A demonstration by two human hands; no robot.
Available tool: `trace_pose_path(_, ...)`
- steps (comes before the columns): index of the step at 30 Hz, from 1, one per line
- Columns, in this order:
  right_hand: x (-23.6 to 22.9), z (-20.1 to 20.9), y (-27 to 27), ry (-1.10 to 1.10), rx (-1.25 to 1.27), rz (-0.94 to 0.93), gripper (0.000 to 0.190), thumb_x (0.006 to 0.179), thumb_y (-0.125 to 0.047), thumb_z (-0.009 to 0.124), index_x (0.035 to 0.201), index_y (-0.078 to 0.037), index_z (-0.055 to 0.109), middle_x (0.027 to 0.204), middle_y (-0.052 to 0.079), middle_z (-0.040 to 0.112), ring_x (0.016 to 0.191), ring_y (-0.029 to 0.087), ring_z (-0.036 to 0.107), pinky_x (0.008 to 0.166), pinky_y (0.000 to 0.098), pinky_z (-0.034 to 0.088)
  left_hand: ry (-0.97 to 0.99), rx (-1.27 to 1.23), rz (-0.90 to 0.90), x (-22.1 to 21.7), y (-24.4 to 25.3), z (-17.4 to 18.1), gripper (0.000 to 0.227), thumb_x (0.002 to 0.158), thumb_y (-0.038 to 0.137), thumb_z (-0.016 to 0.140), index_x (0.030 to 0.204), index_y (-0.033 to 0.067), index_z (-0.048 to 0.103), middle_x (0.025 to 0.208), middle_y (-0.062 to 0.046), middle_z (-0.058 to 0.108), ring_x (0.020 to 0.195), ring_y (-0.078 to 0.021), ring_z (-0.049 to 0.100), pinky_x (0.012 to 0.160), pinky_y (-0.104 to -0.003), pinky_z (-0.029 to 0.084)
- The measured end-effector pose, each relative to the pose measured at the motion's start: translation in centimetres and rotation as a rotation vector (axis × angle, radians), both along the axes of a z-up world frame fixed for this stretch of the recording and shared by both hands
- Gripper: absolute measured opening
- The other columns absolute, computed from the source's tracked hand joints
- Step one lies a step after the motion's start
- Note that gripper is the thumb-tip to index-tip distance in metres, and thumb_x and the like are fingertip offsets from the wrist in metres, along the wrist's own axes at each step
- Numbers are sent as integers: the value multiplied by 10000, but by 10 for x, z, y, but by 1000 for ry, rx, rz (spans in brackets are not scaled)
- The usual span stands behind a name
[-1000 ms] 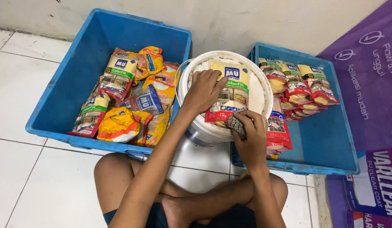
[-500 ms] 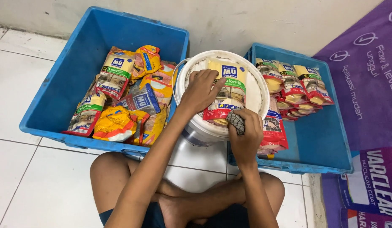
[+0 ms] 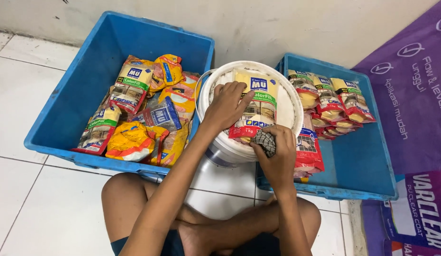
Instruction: The person sits on the floor and uses a cloth to wipe the surface of a small package labeled 'MU ColorFill'. They rub the cloth over the front and back of the package while it rests on a white bucket, then place the cleaned package into a blue crate.
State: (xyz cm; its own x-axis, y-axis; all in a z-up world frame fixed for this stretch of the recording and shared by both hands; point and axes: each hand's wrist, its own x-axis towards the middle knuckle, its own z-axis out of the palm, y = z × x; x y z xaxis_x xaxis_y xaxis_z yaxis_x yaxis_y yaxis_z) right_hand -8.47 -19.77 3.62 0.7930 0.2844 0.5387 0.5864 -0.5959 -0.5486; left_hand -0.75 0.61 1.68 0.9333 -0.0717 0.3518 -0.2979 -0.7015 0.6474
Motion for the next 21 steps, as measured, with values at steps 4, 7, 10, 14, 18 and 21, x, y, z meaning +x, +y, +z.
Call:
trace_pose_path(4,3,12,-1,45,-18,53,458,752,-196,921,1108,-79,657,1096,98,604,1137,349,605,980,512,456,6,5,2,2,1,1,678,1087,588,192,1323,67,556,1174,-165,655,1299,-303,582,1157,-550,296)
trace_pose_path(7,3,10,-2,82,46,56,266,842,-129,835,1043,-76,669,1080,97,608,1103,349,612,949,511,451,-10,7,8,3,1,0,683,1089,595,195,1317,64,558,1160,-171,655,1290,-309,585,1148,-549,307)
trace_pose_path(10,5,4,-3,54,14,32,268,800,-121,868,989,-71,685,1073,96,605,1092,353,611,940,503,459,23,-10,1,1,1,4,751,1068,628,145,1329,55,557,1175,-179,658,1297,-310,586,1156,-554,293)
trace_pose_path(14,4,-7,-2,38,-95,-44,271,799,-155,882,958,-94,670,1048,62,583,1069,308,596,914,457,472,37,-7,-5,-2,-1,4,745,1070,611,154,1354,49,552,1220,-194,654,1327,-313,567,1172,-555,270)
trace_pose_path(18,9,-9,2,53,-163,-109,319,776,-171,902,973,-90,664,1028,61,583,1040,296,597,890,450,486,33,-4,-7,0,1,7,727,1079,593,167,1367,41,540,1228,-200,650,1337,-320,556,1176,-564,261)
trace_pose_path(21,9,-12,2,66,-190,-133,355,774,-214,914,988,-98,655,1027,57,582,1044,289,596,887,443,490,36,-3,-10,-1,0,4,709,1083,587,185,1365,42,540,1224,-196,649,1339,-322,553,1175,-566,262)
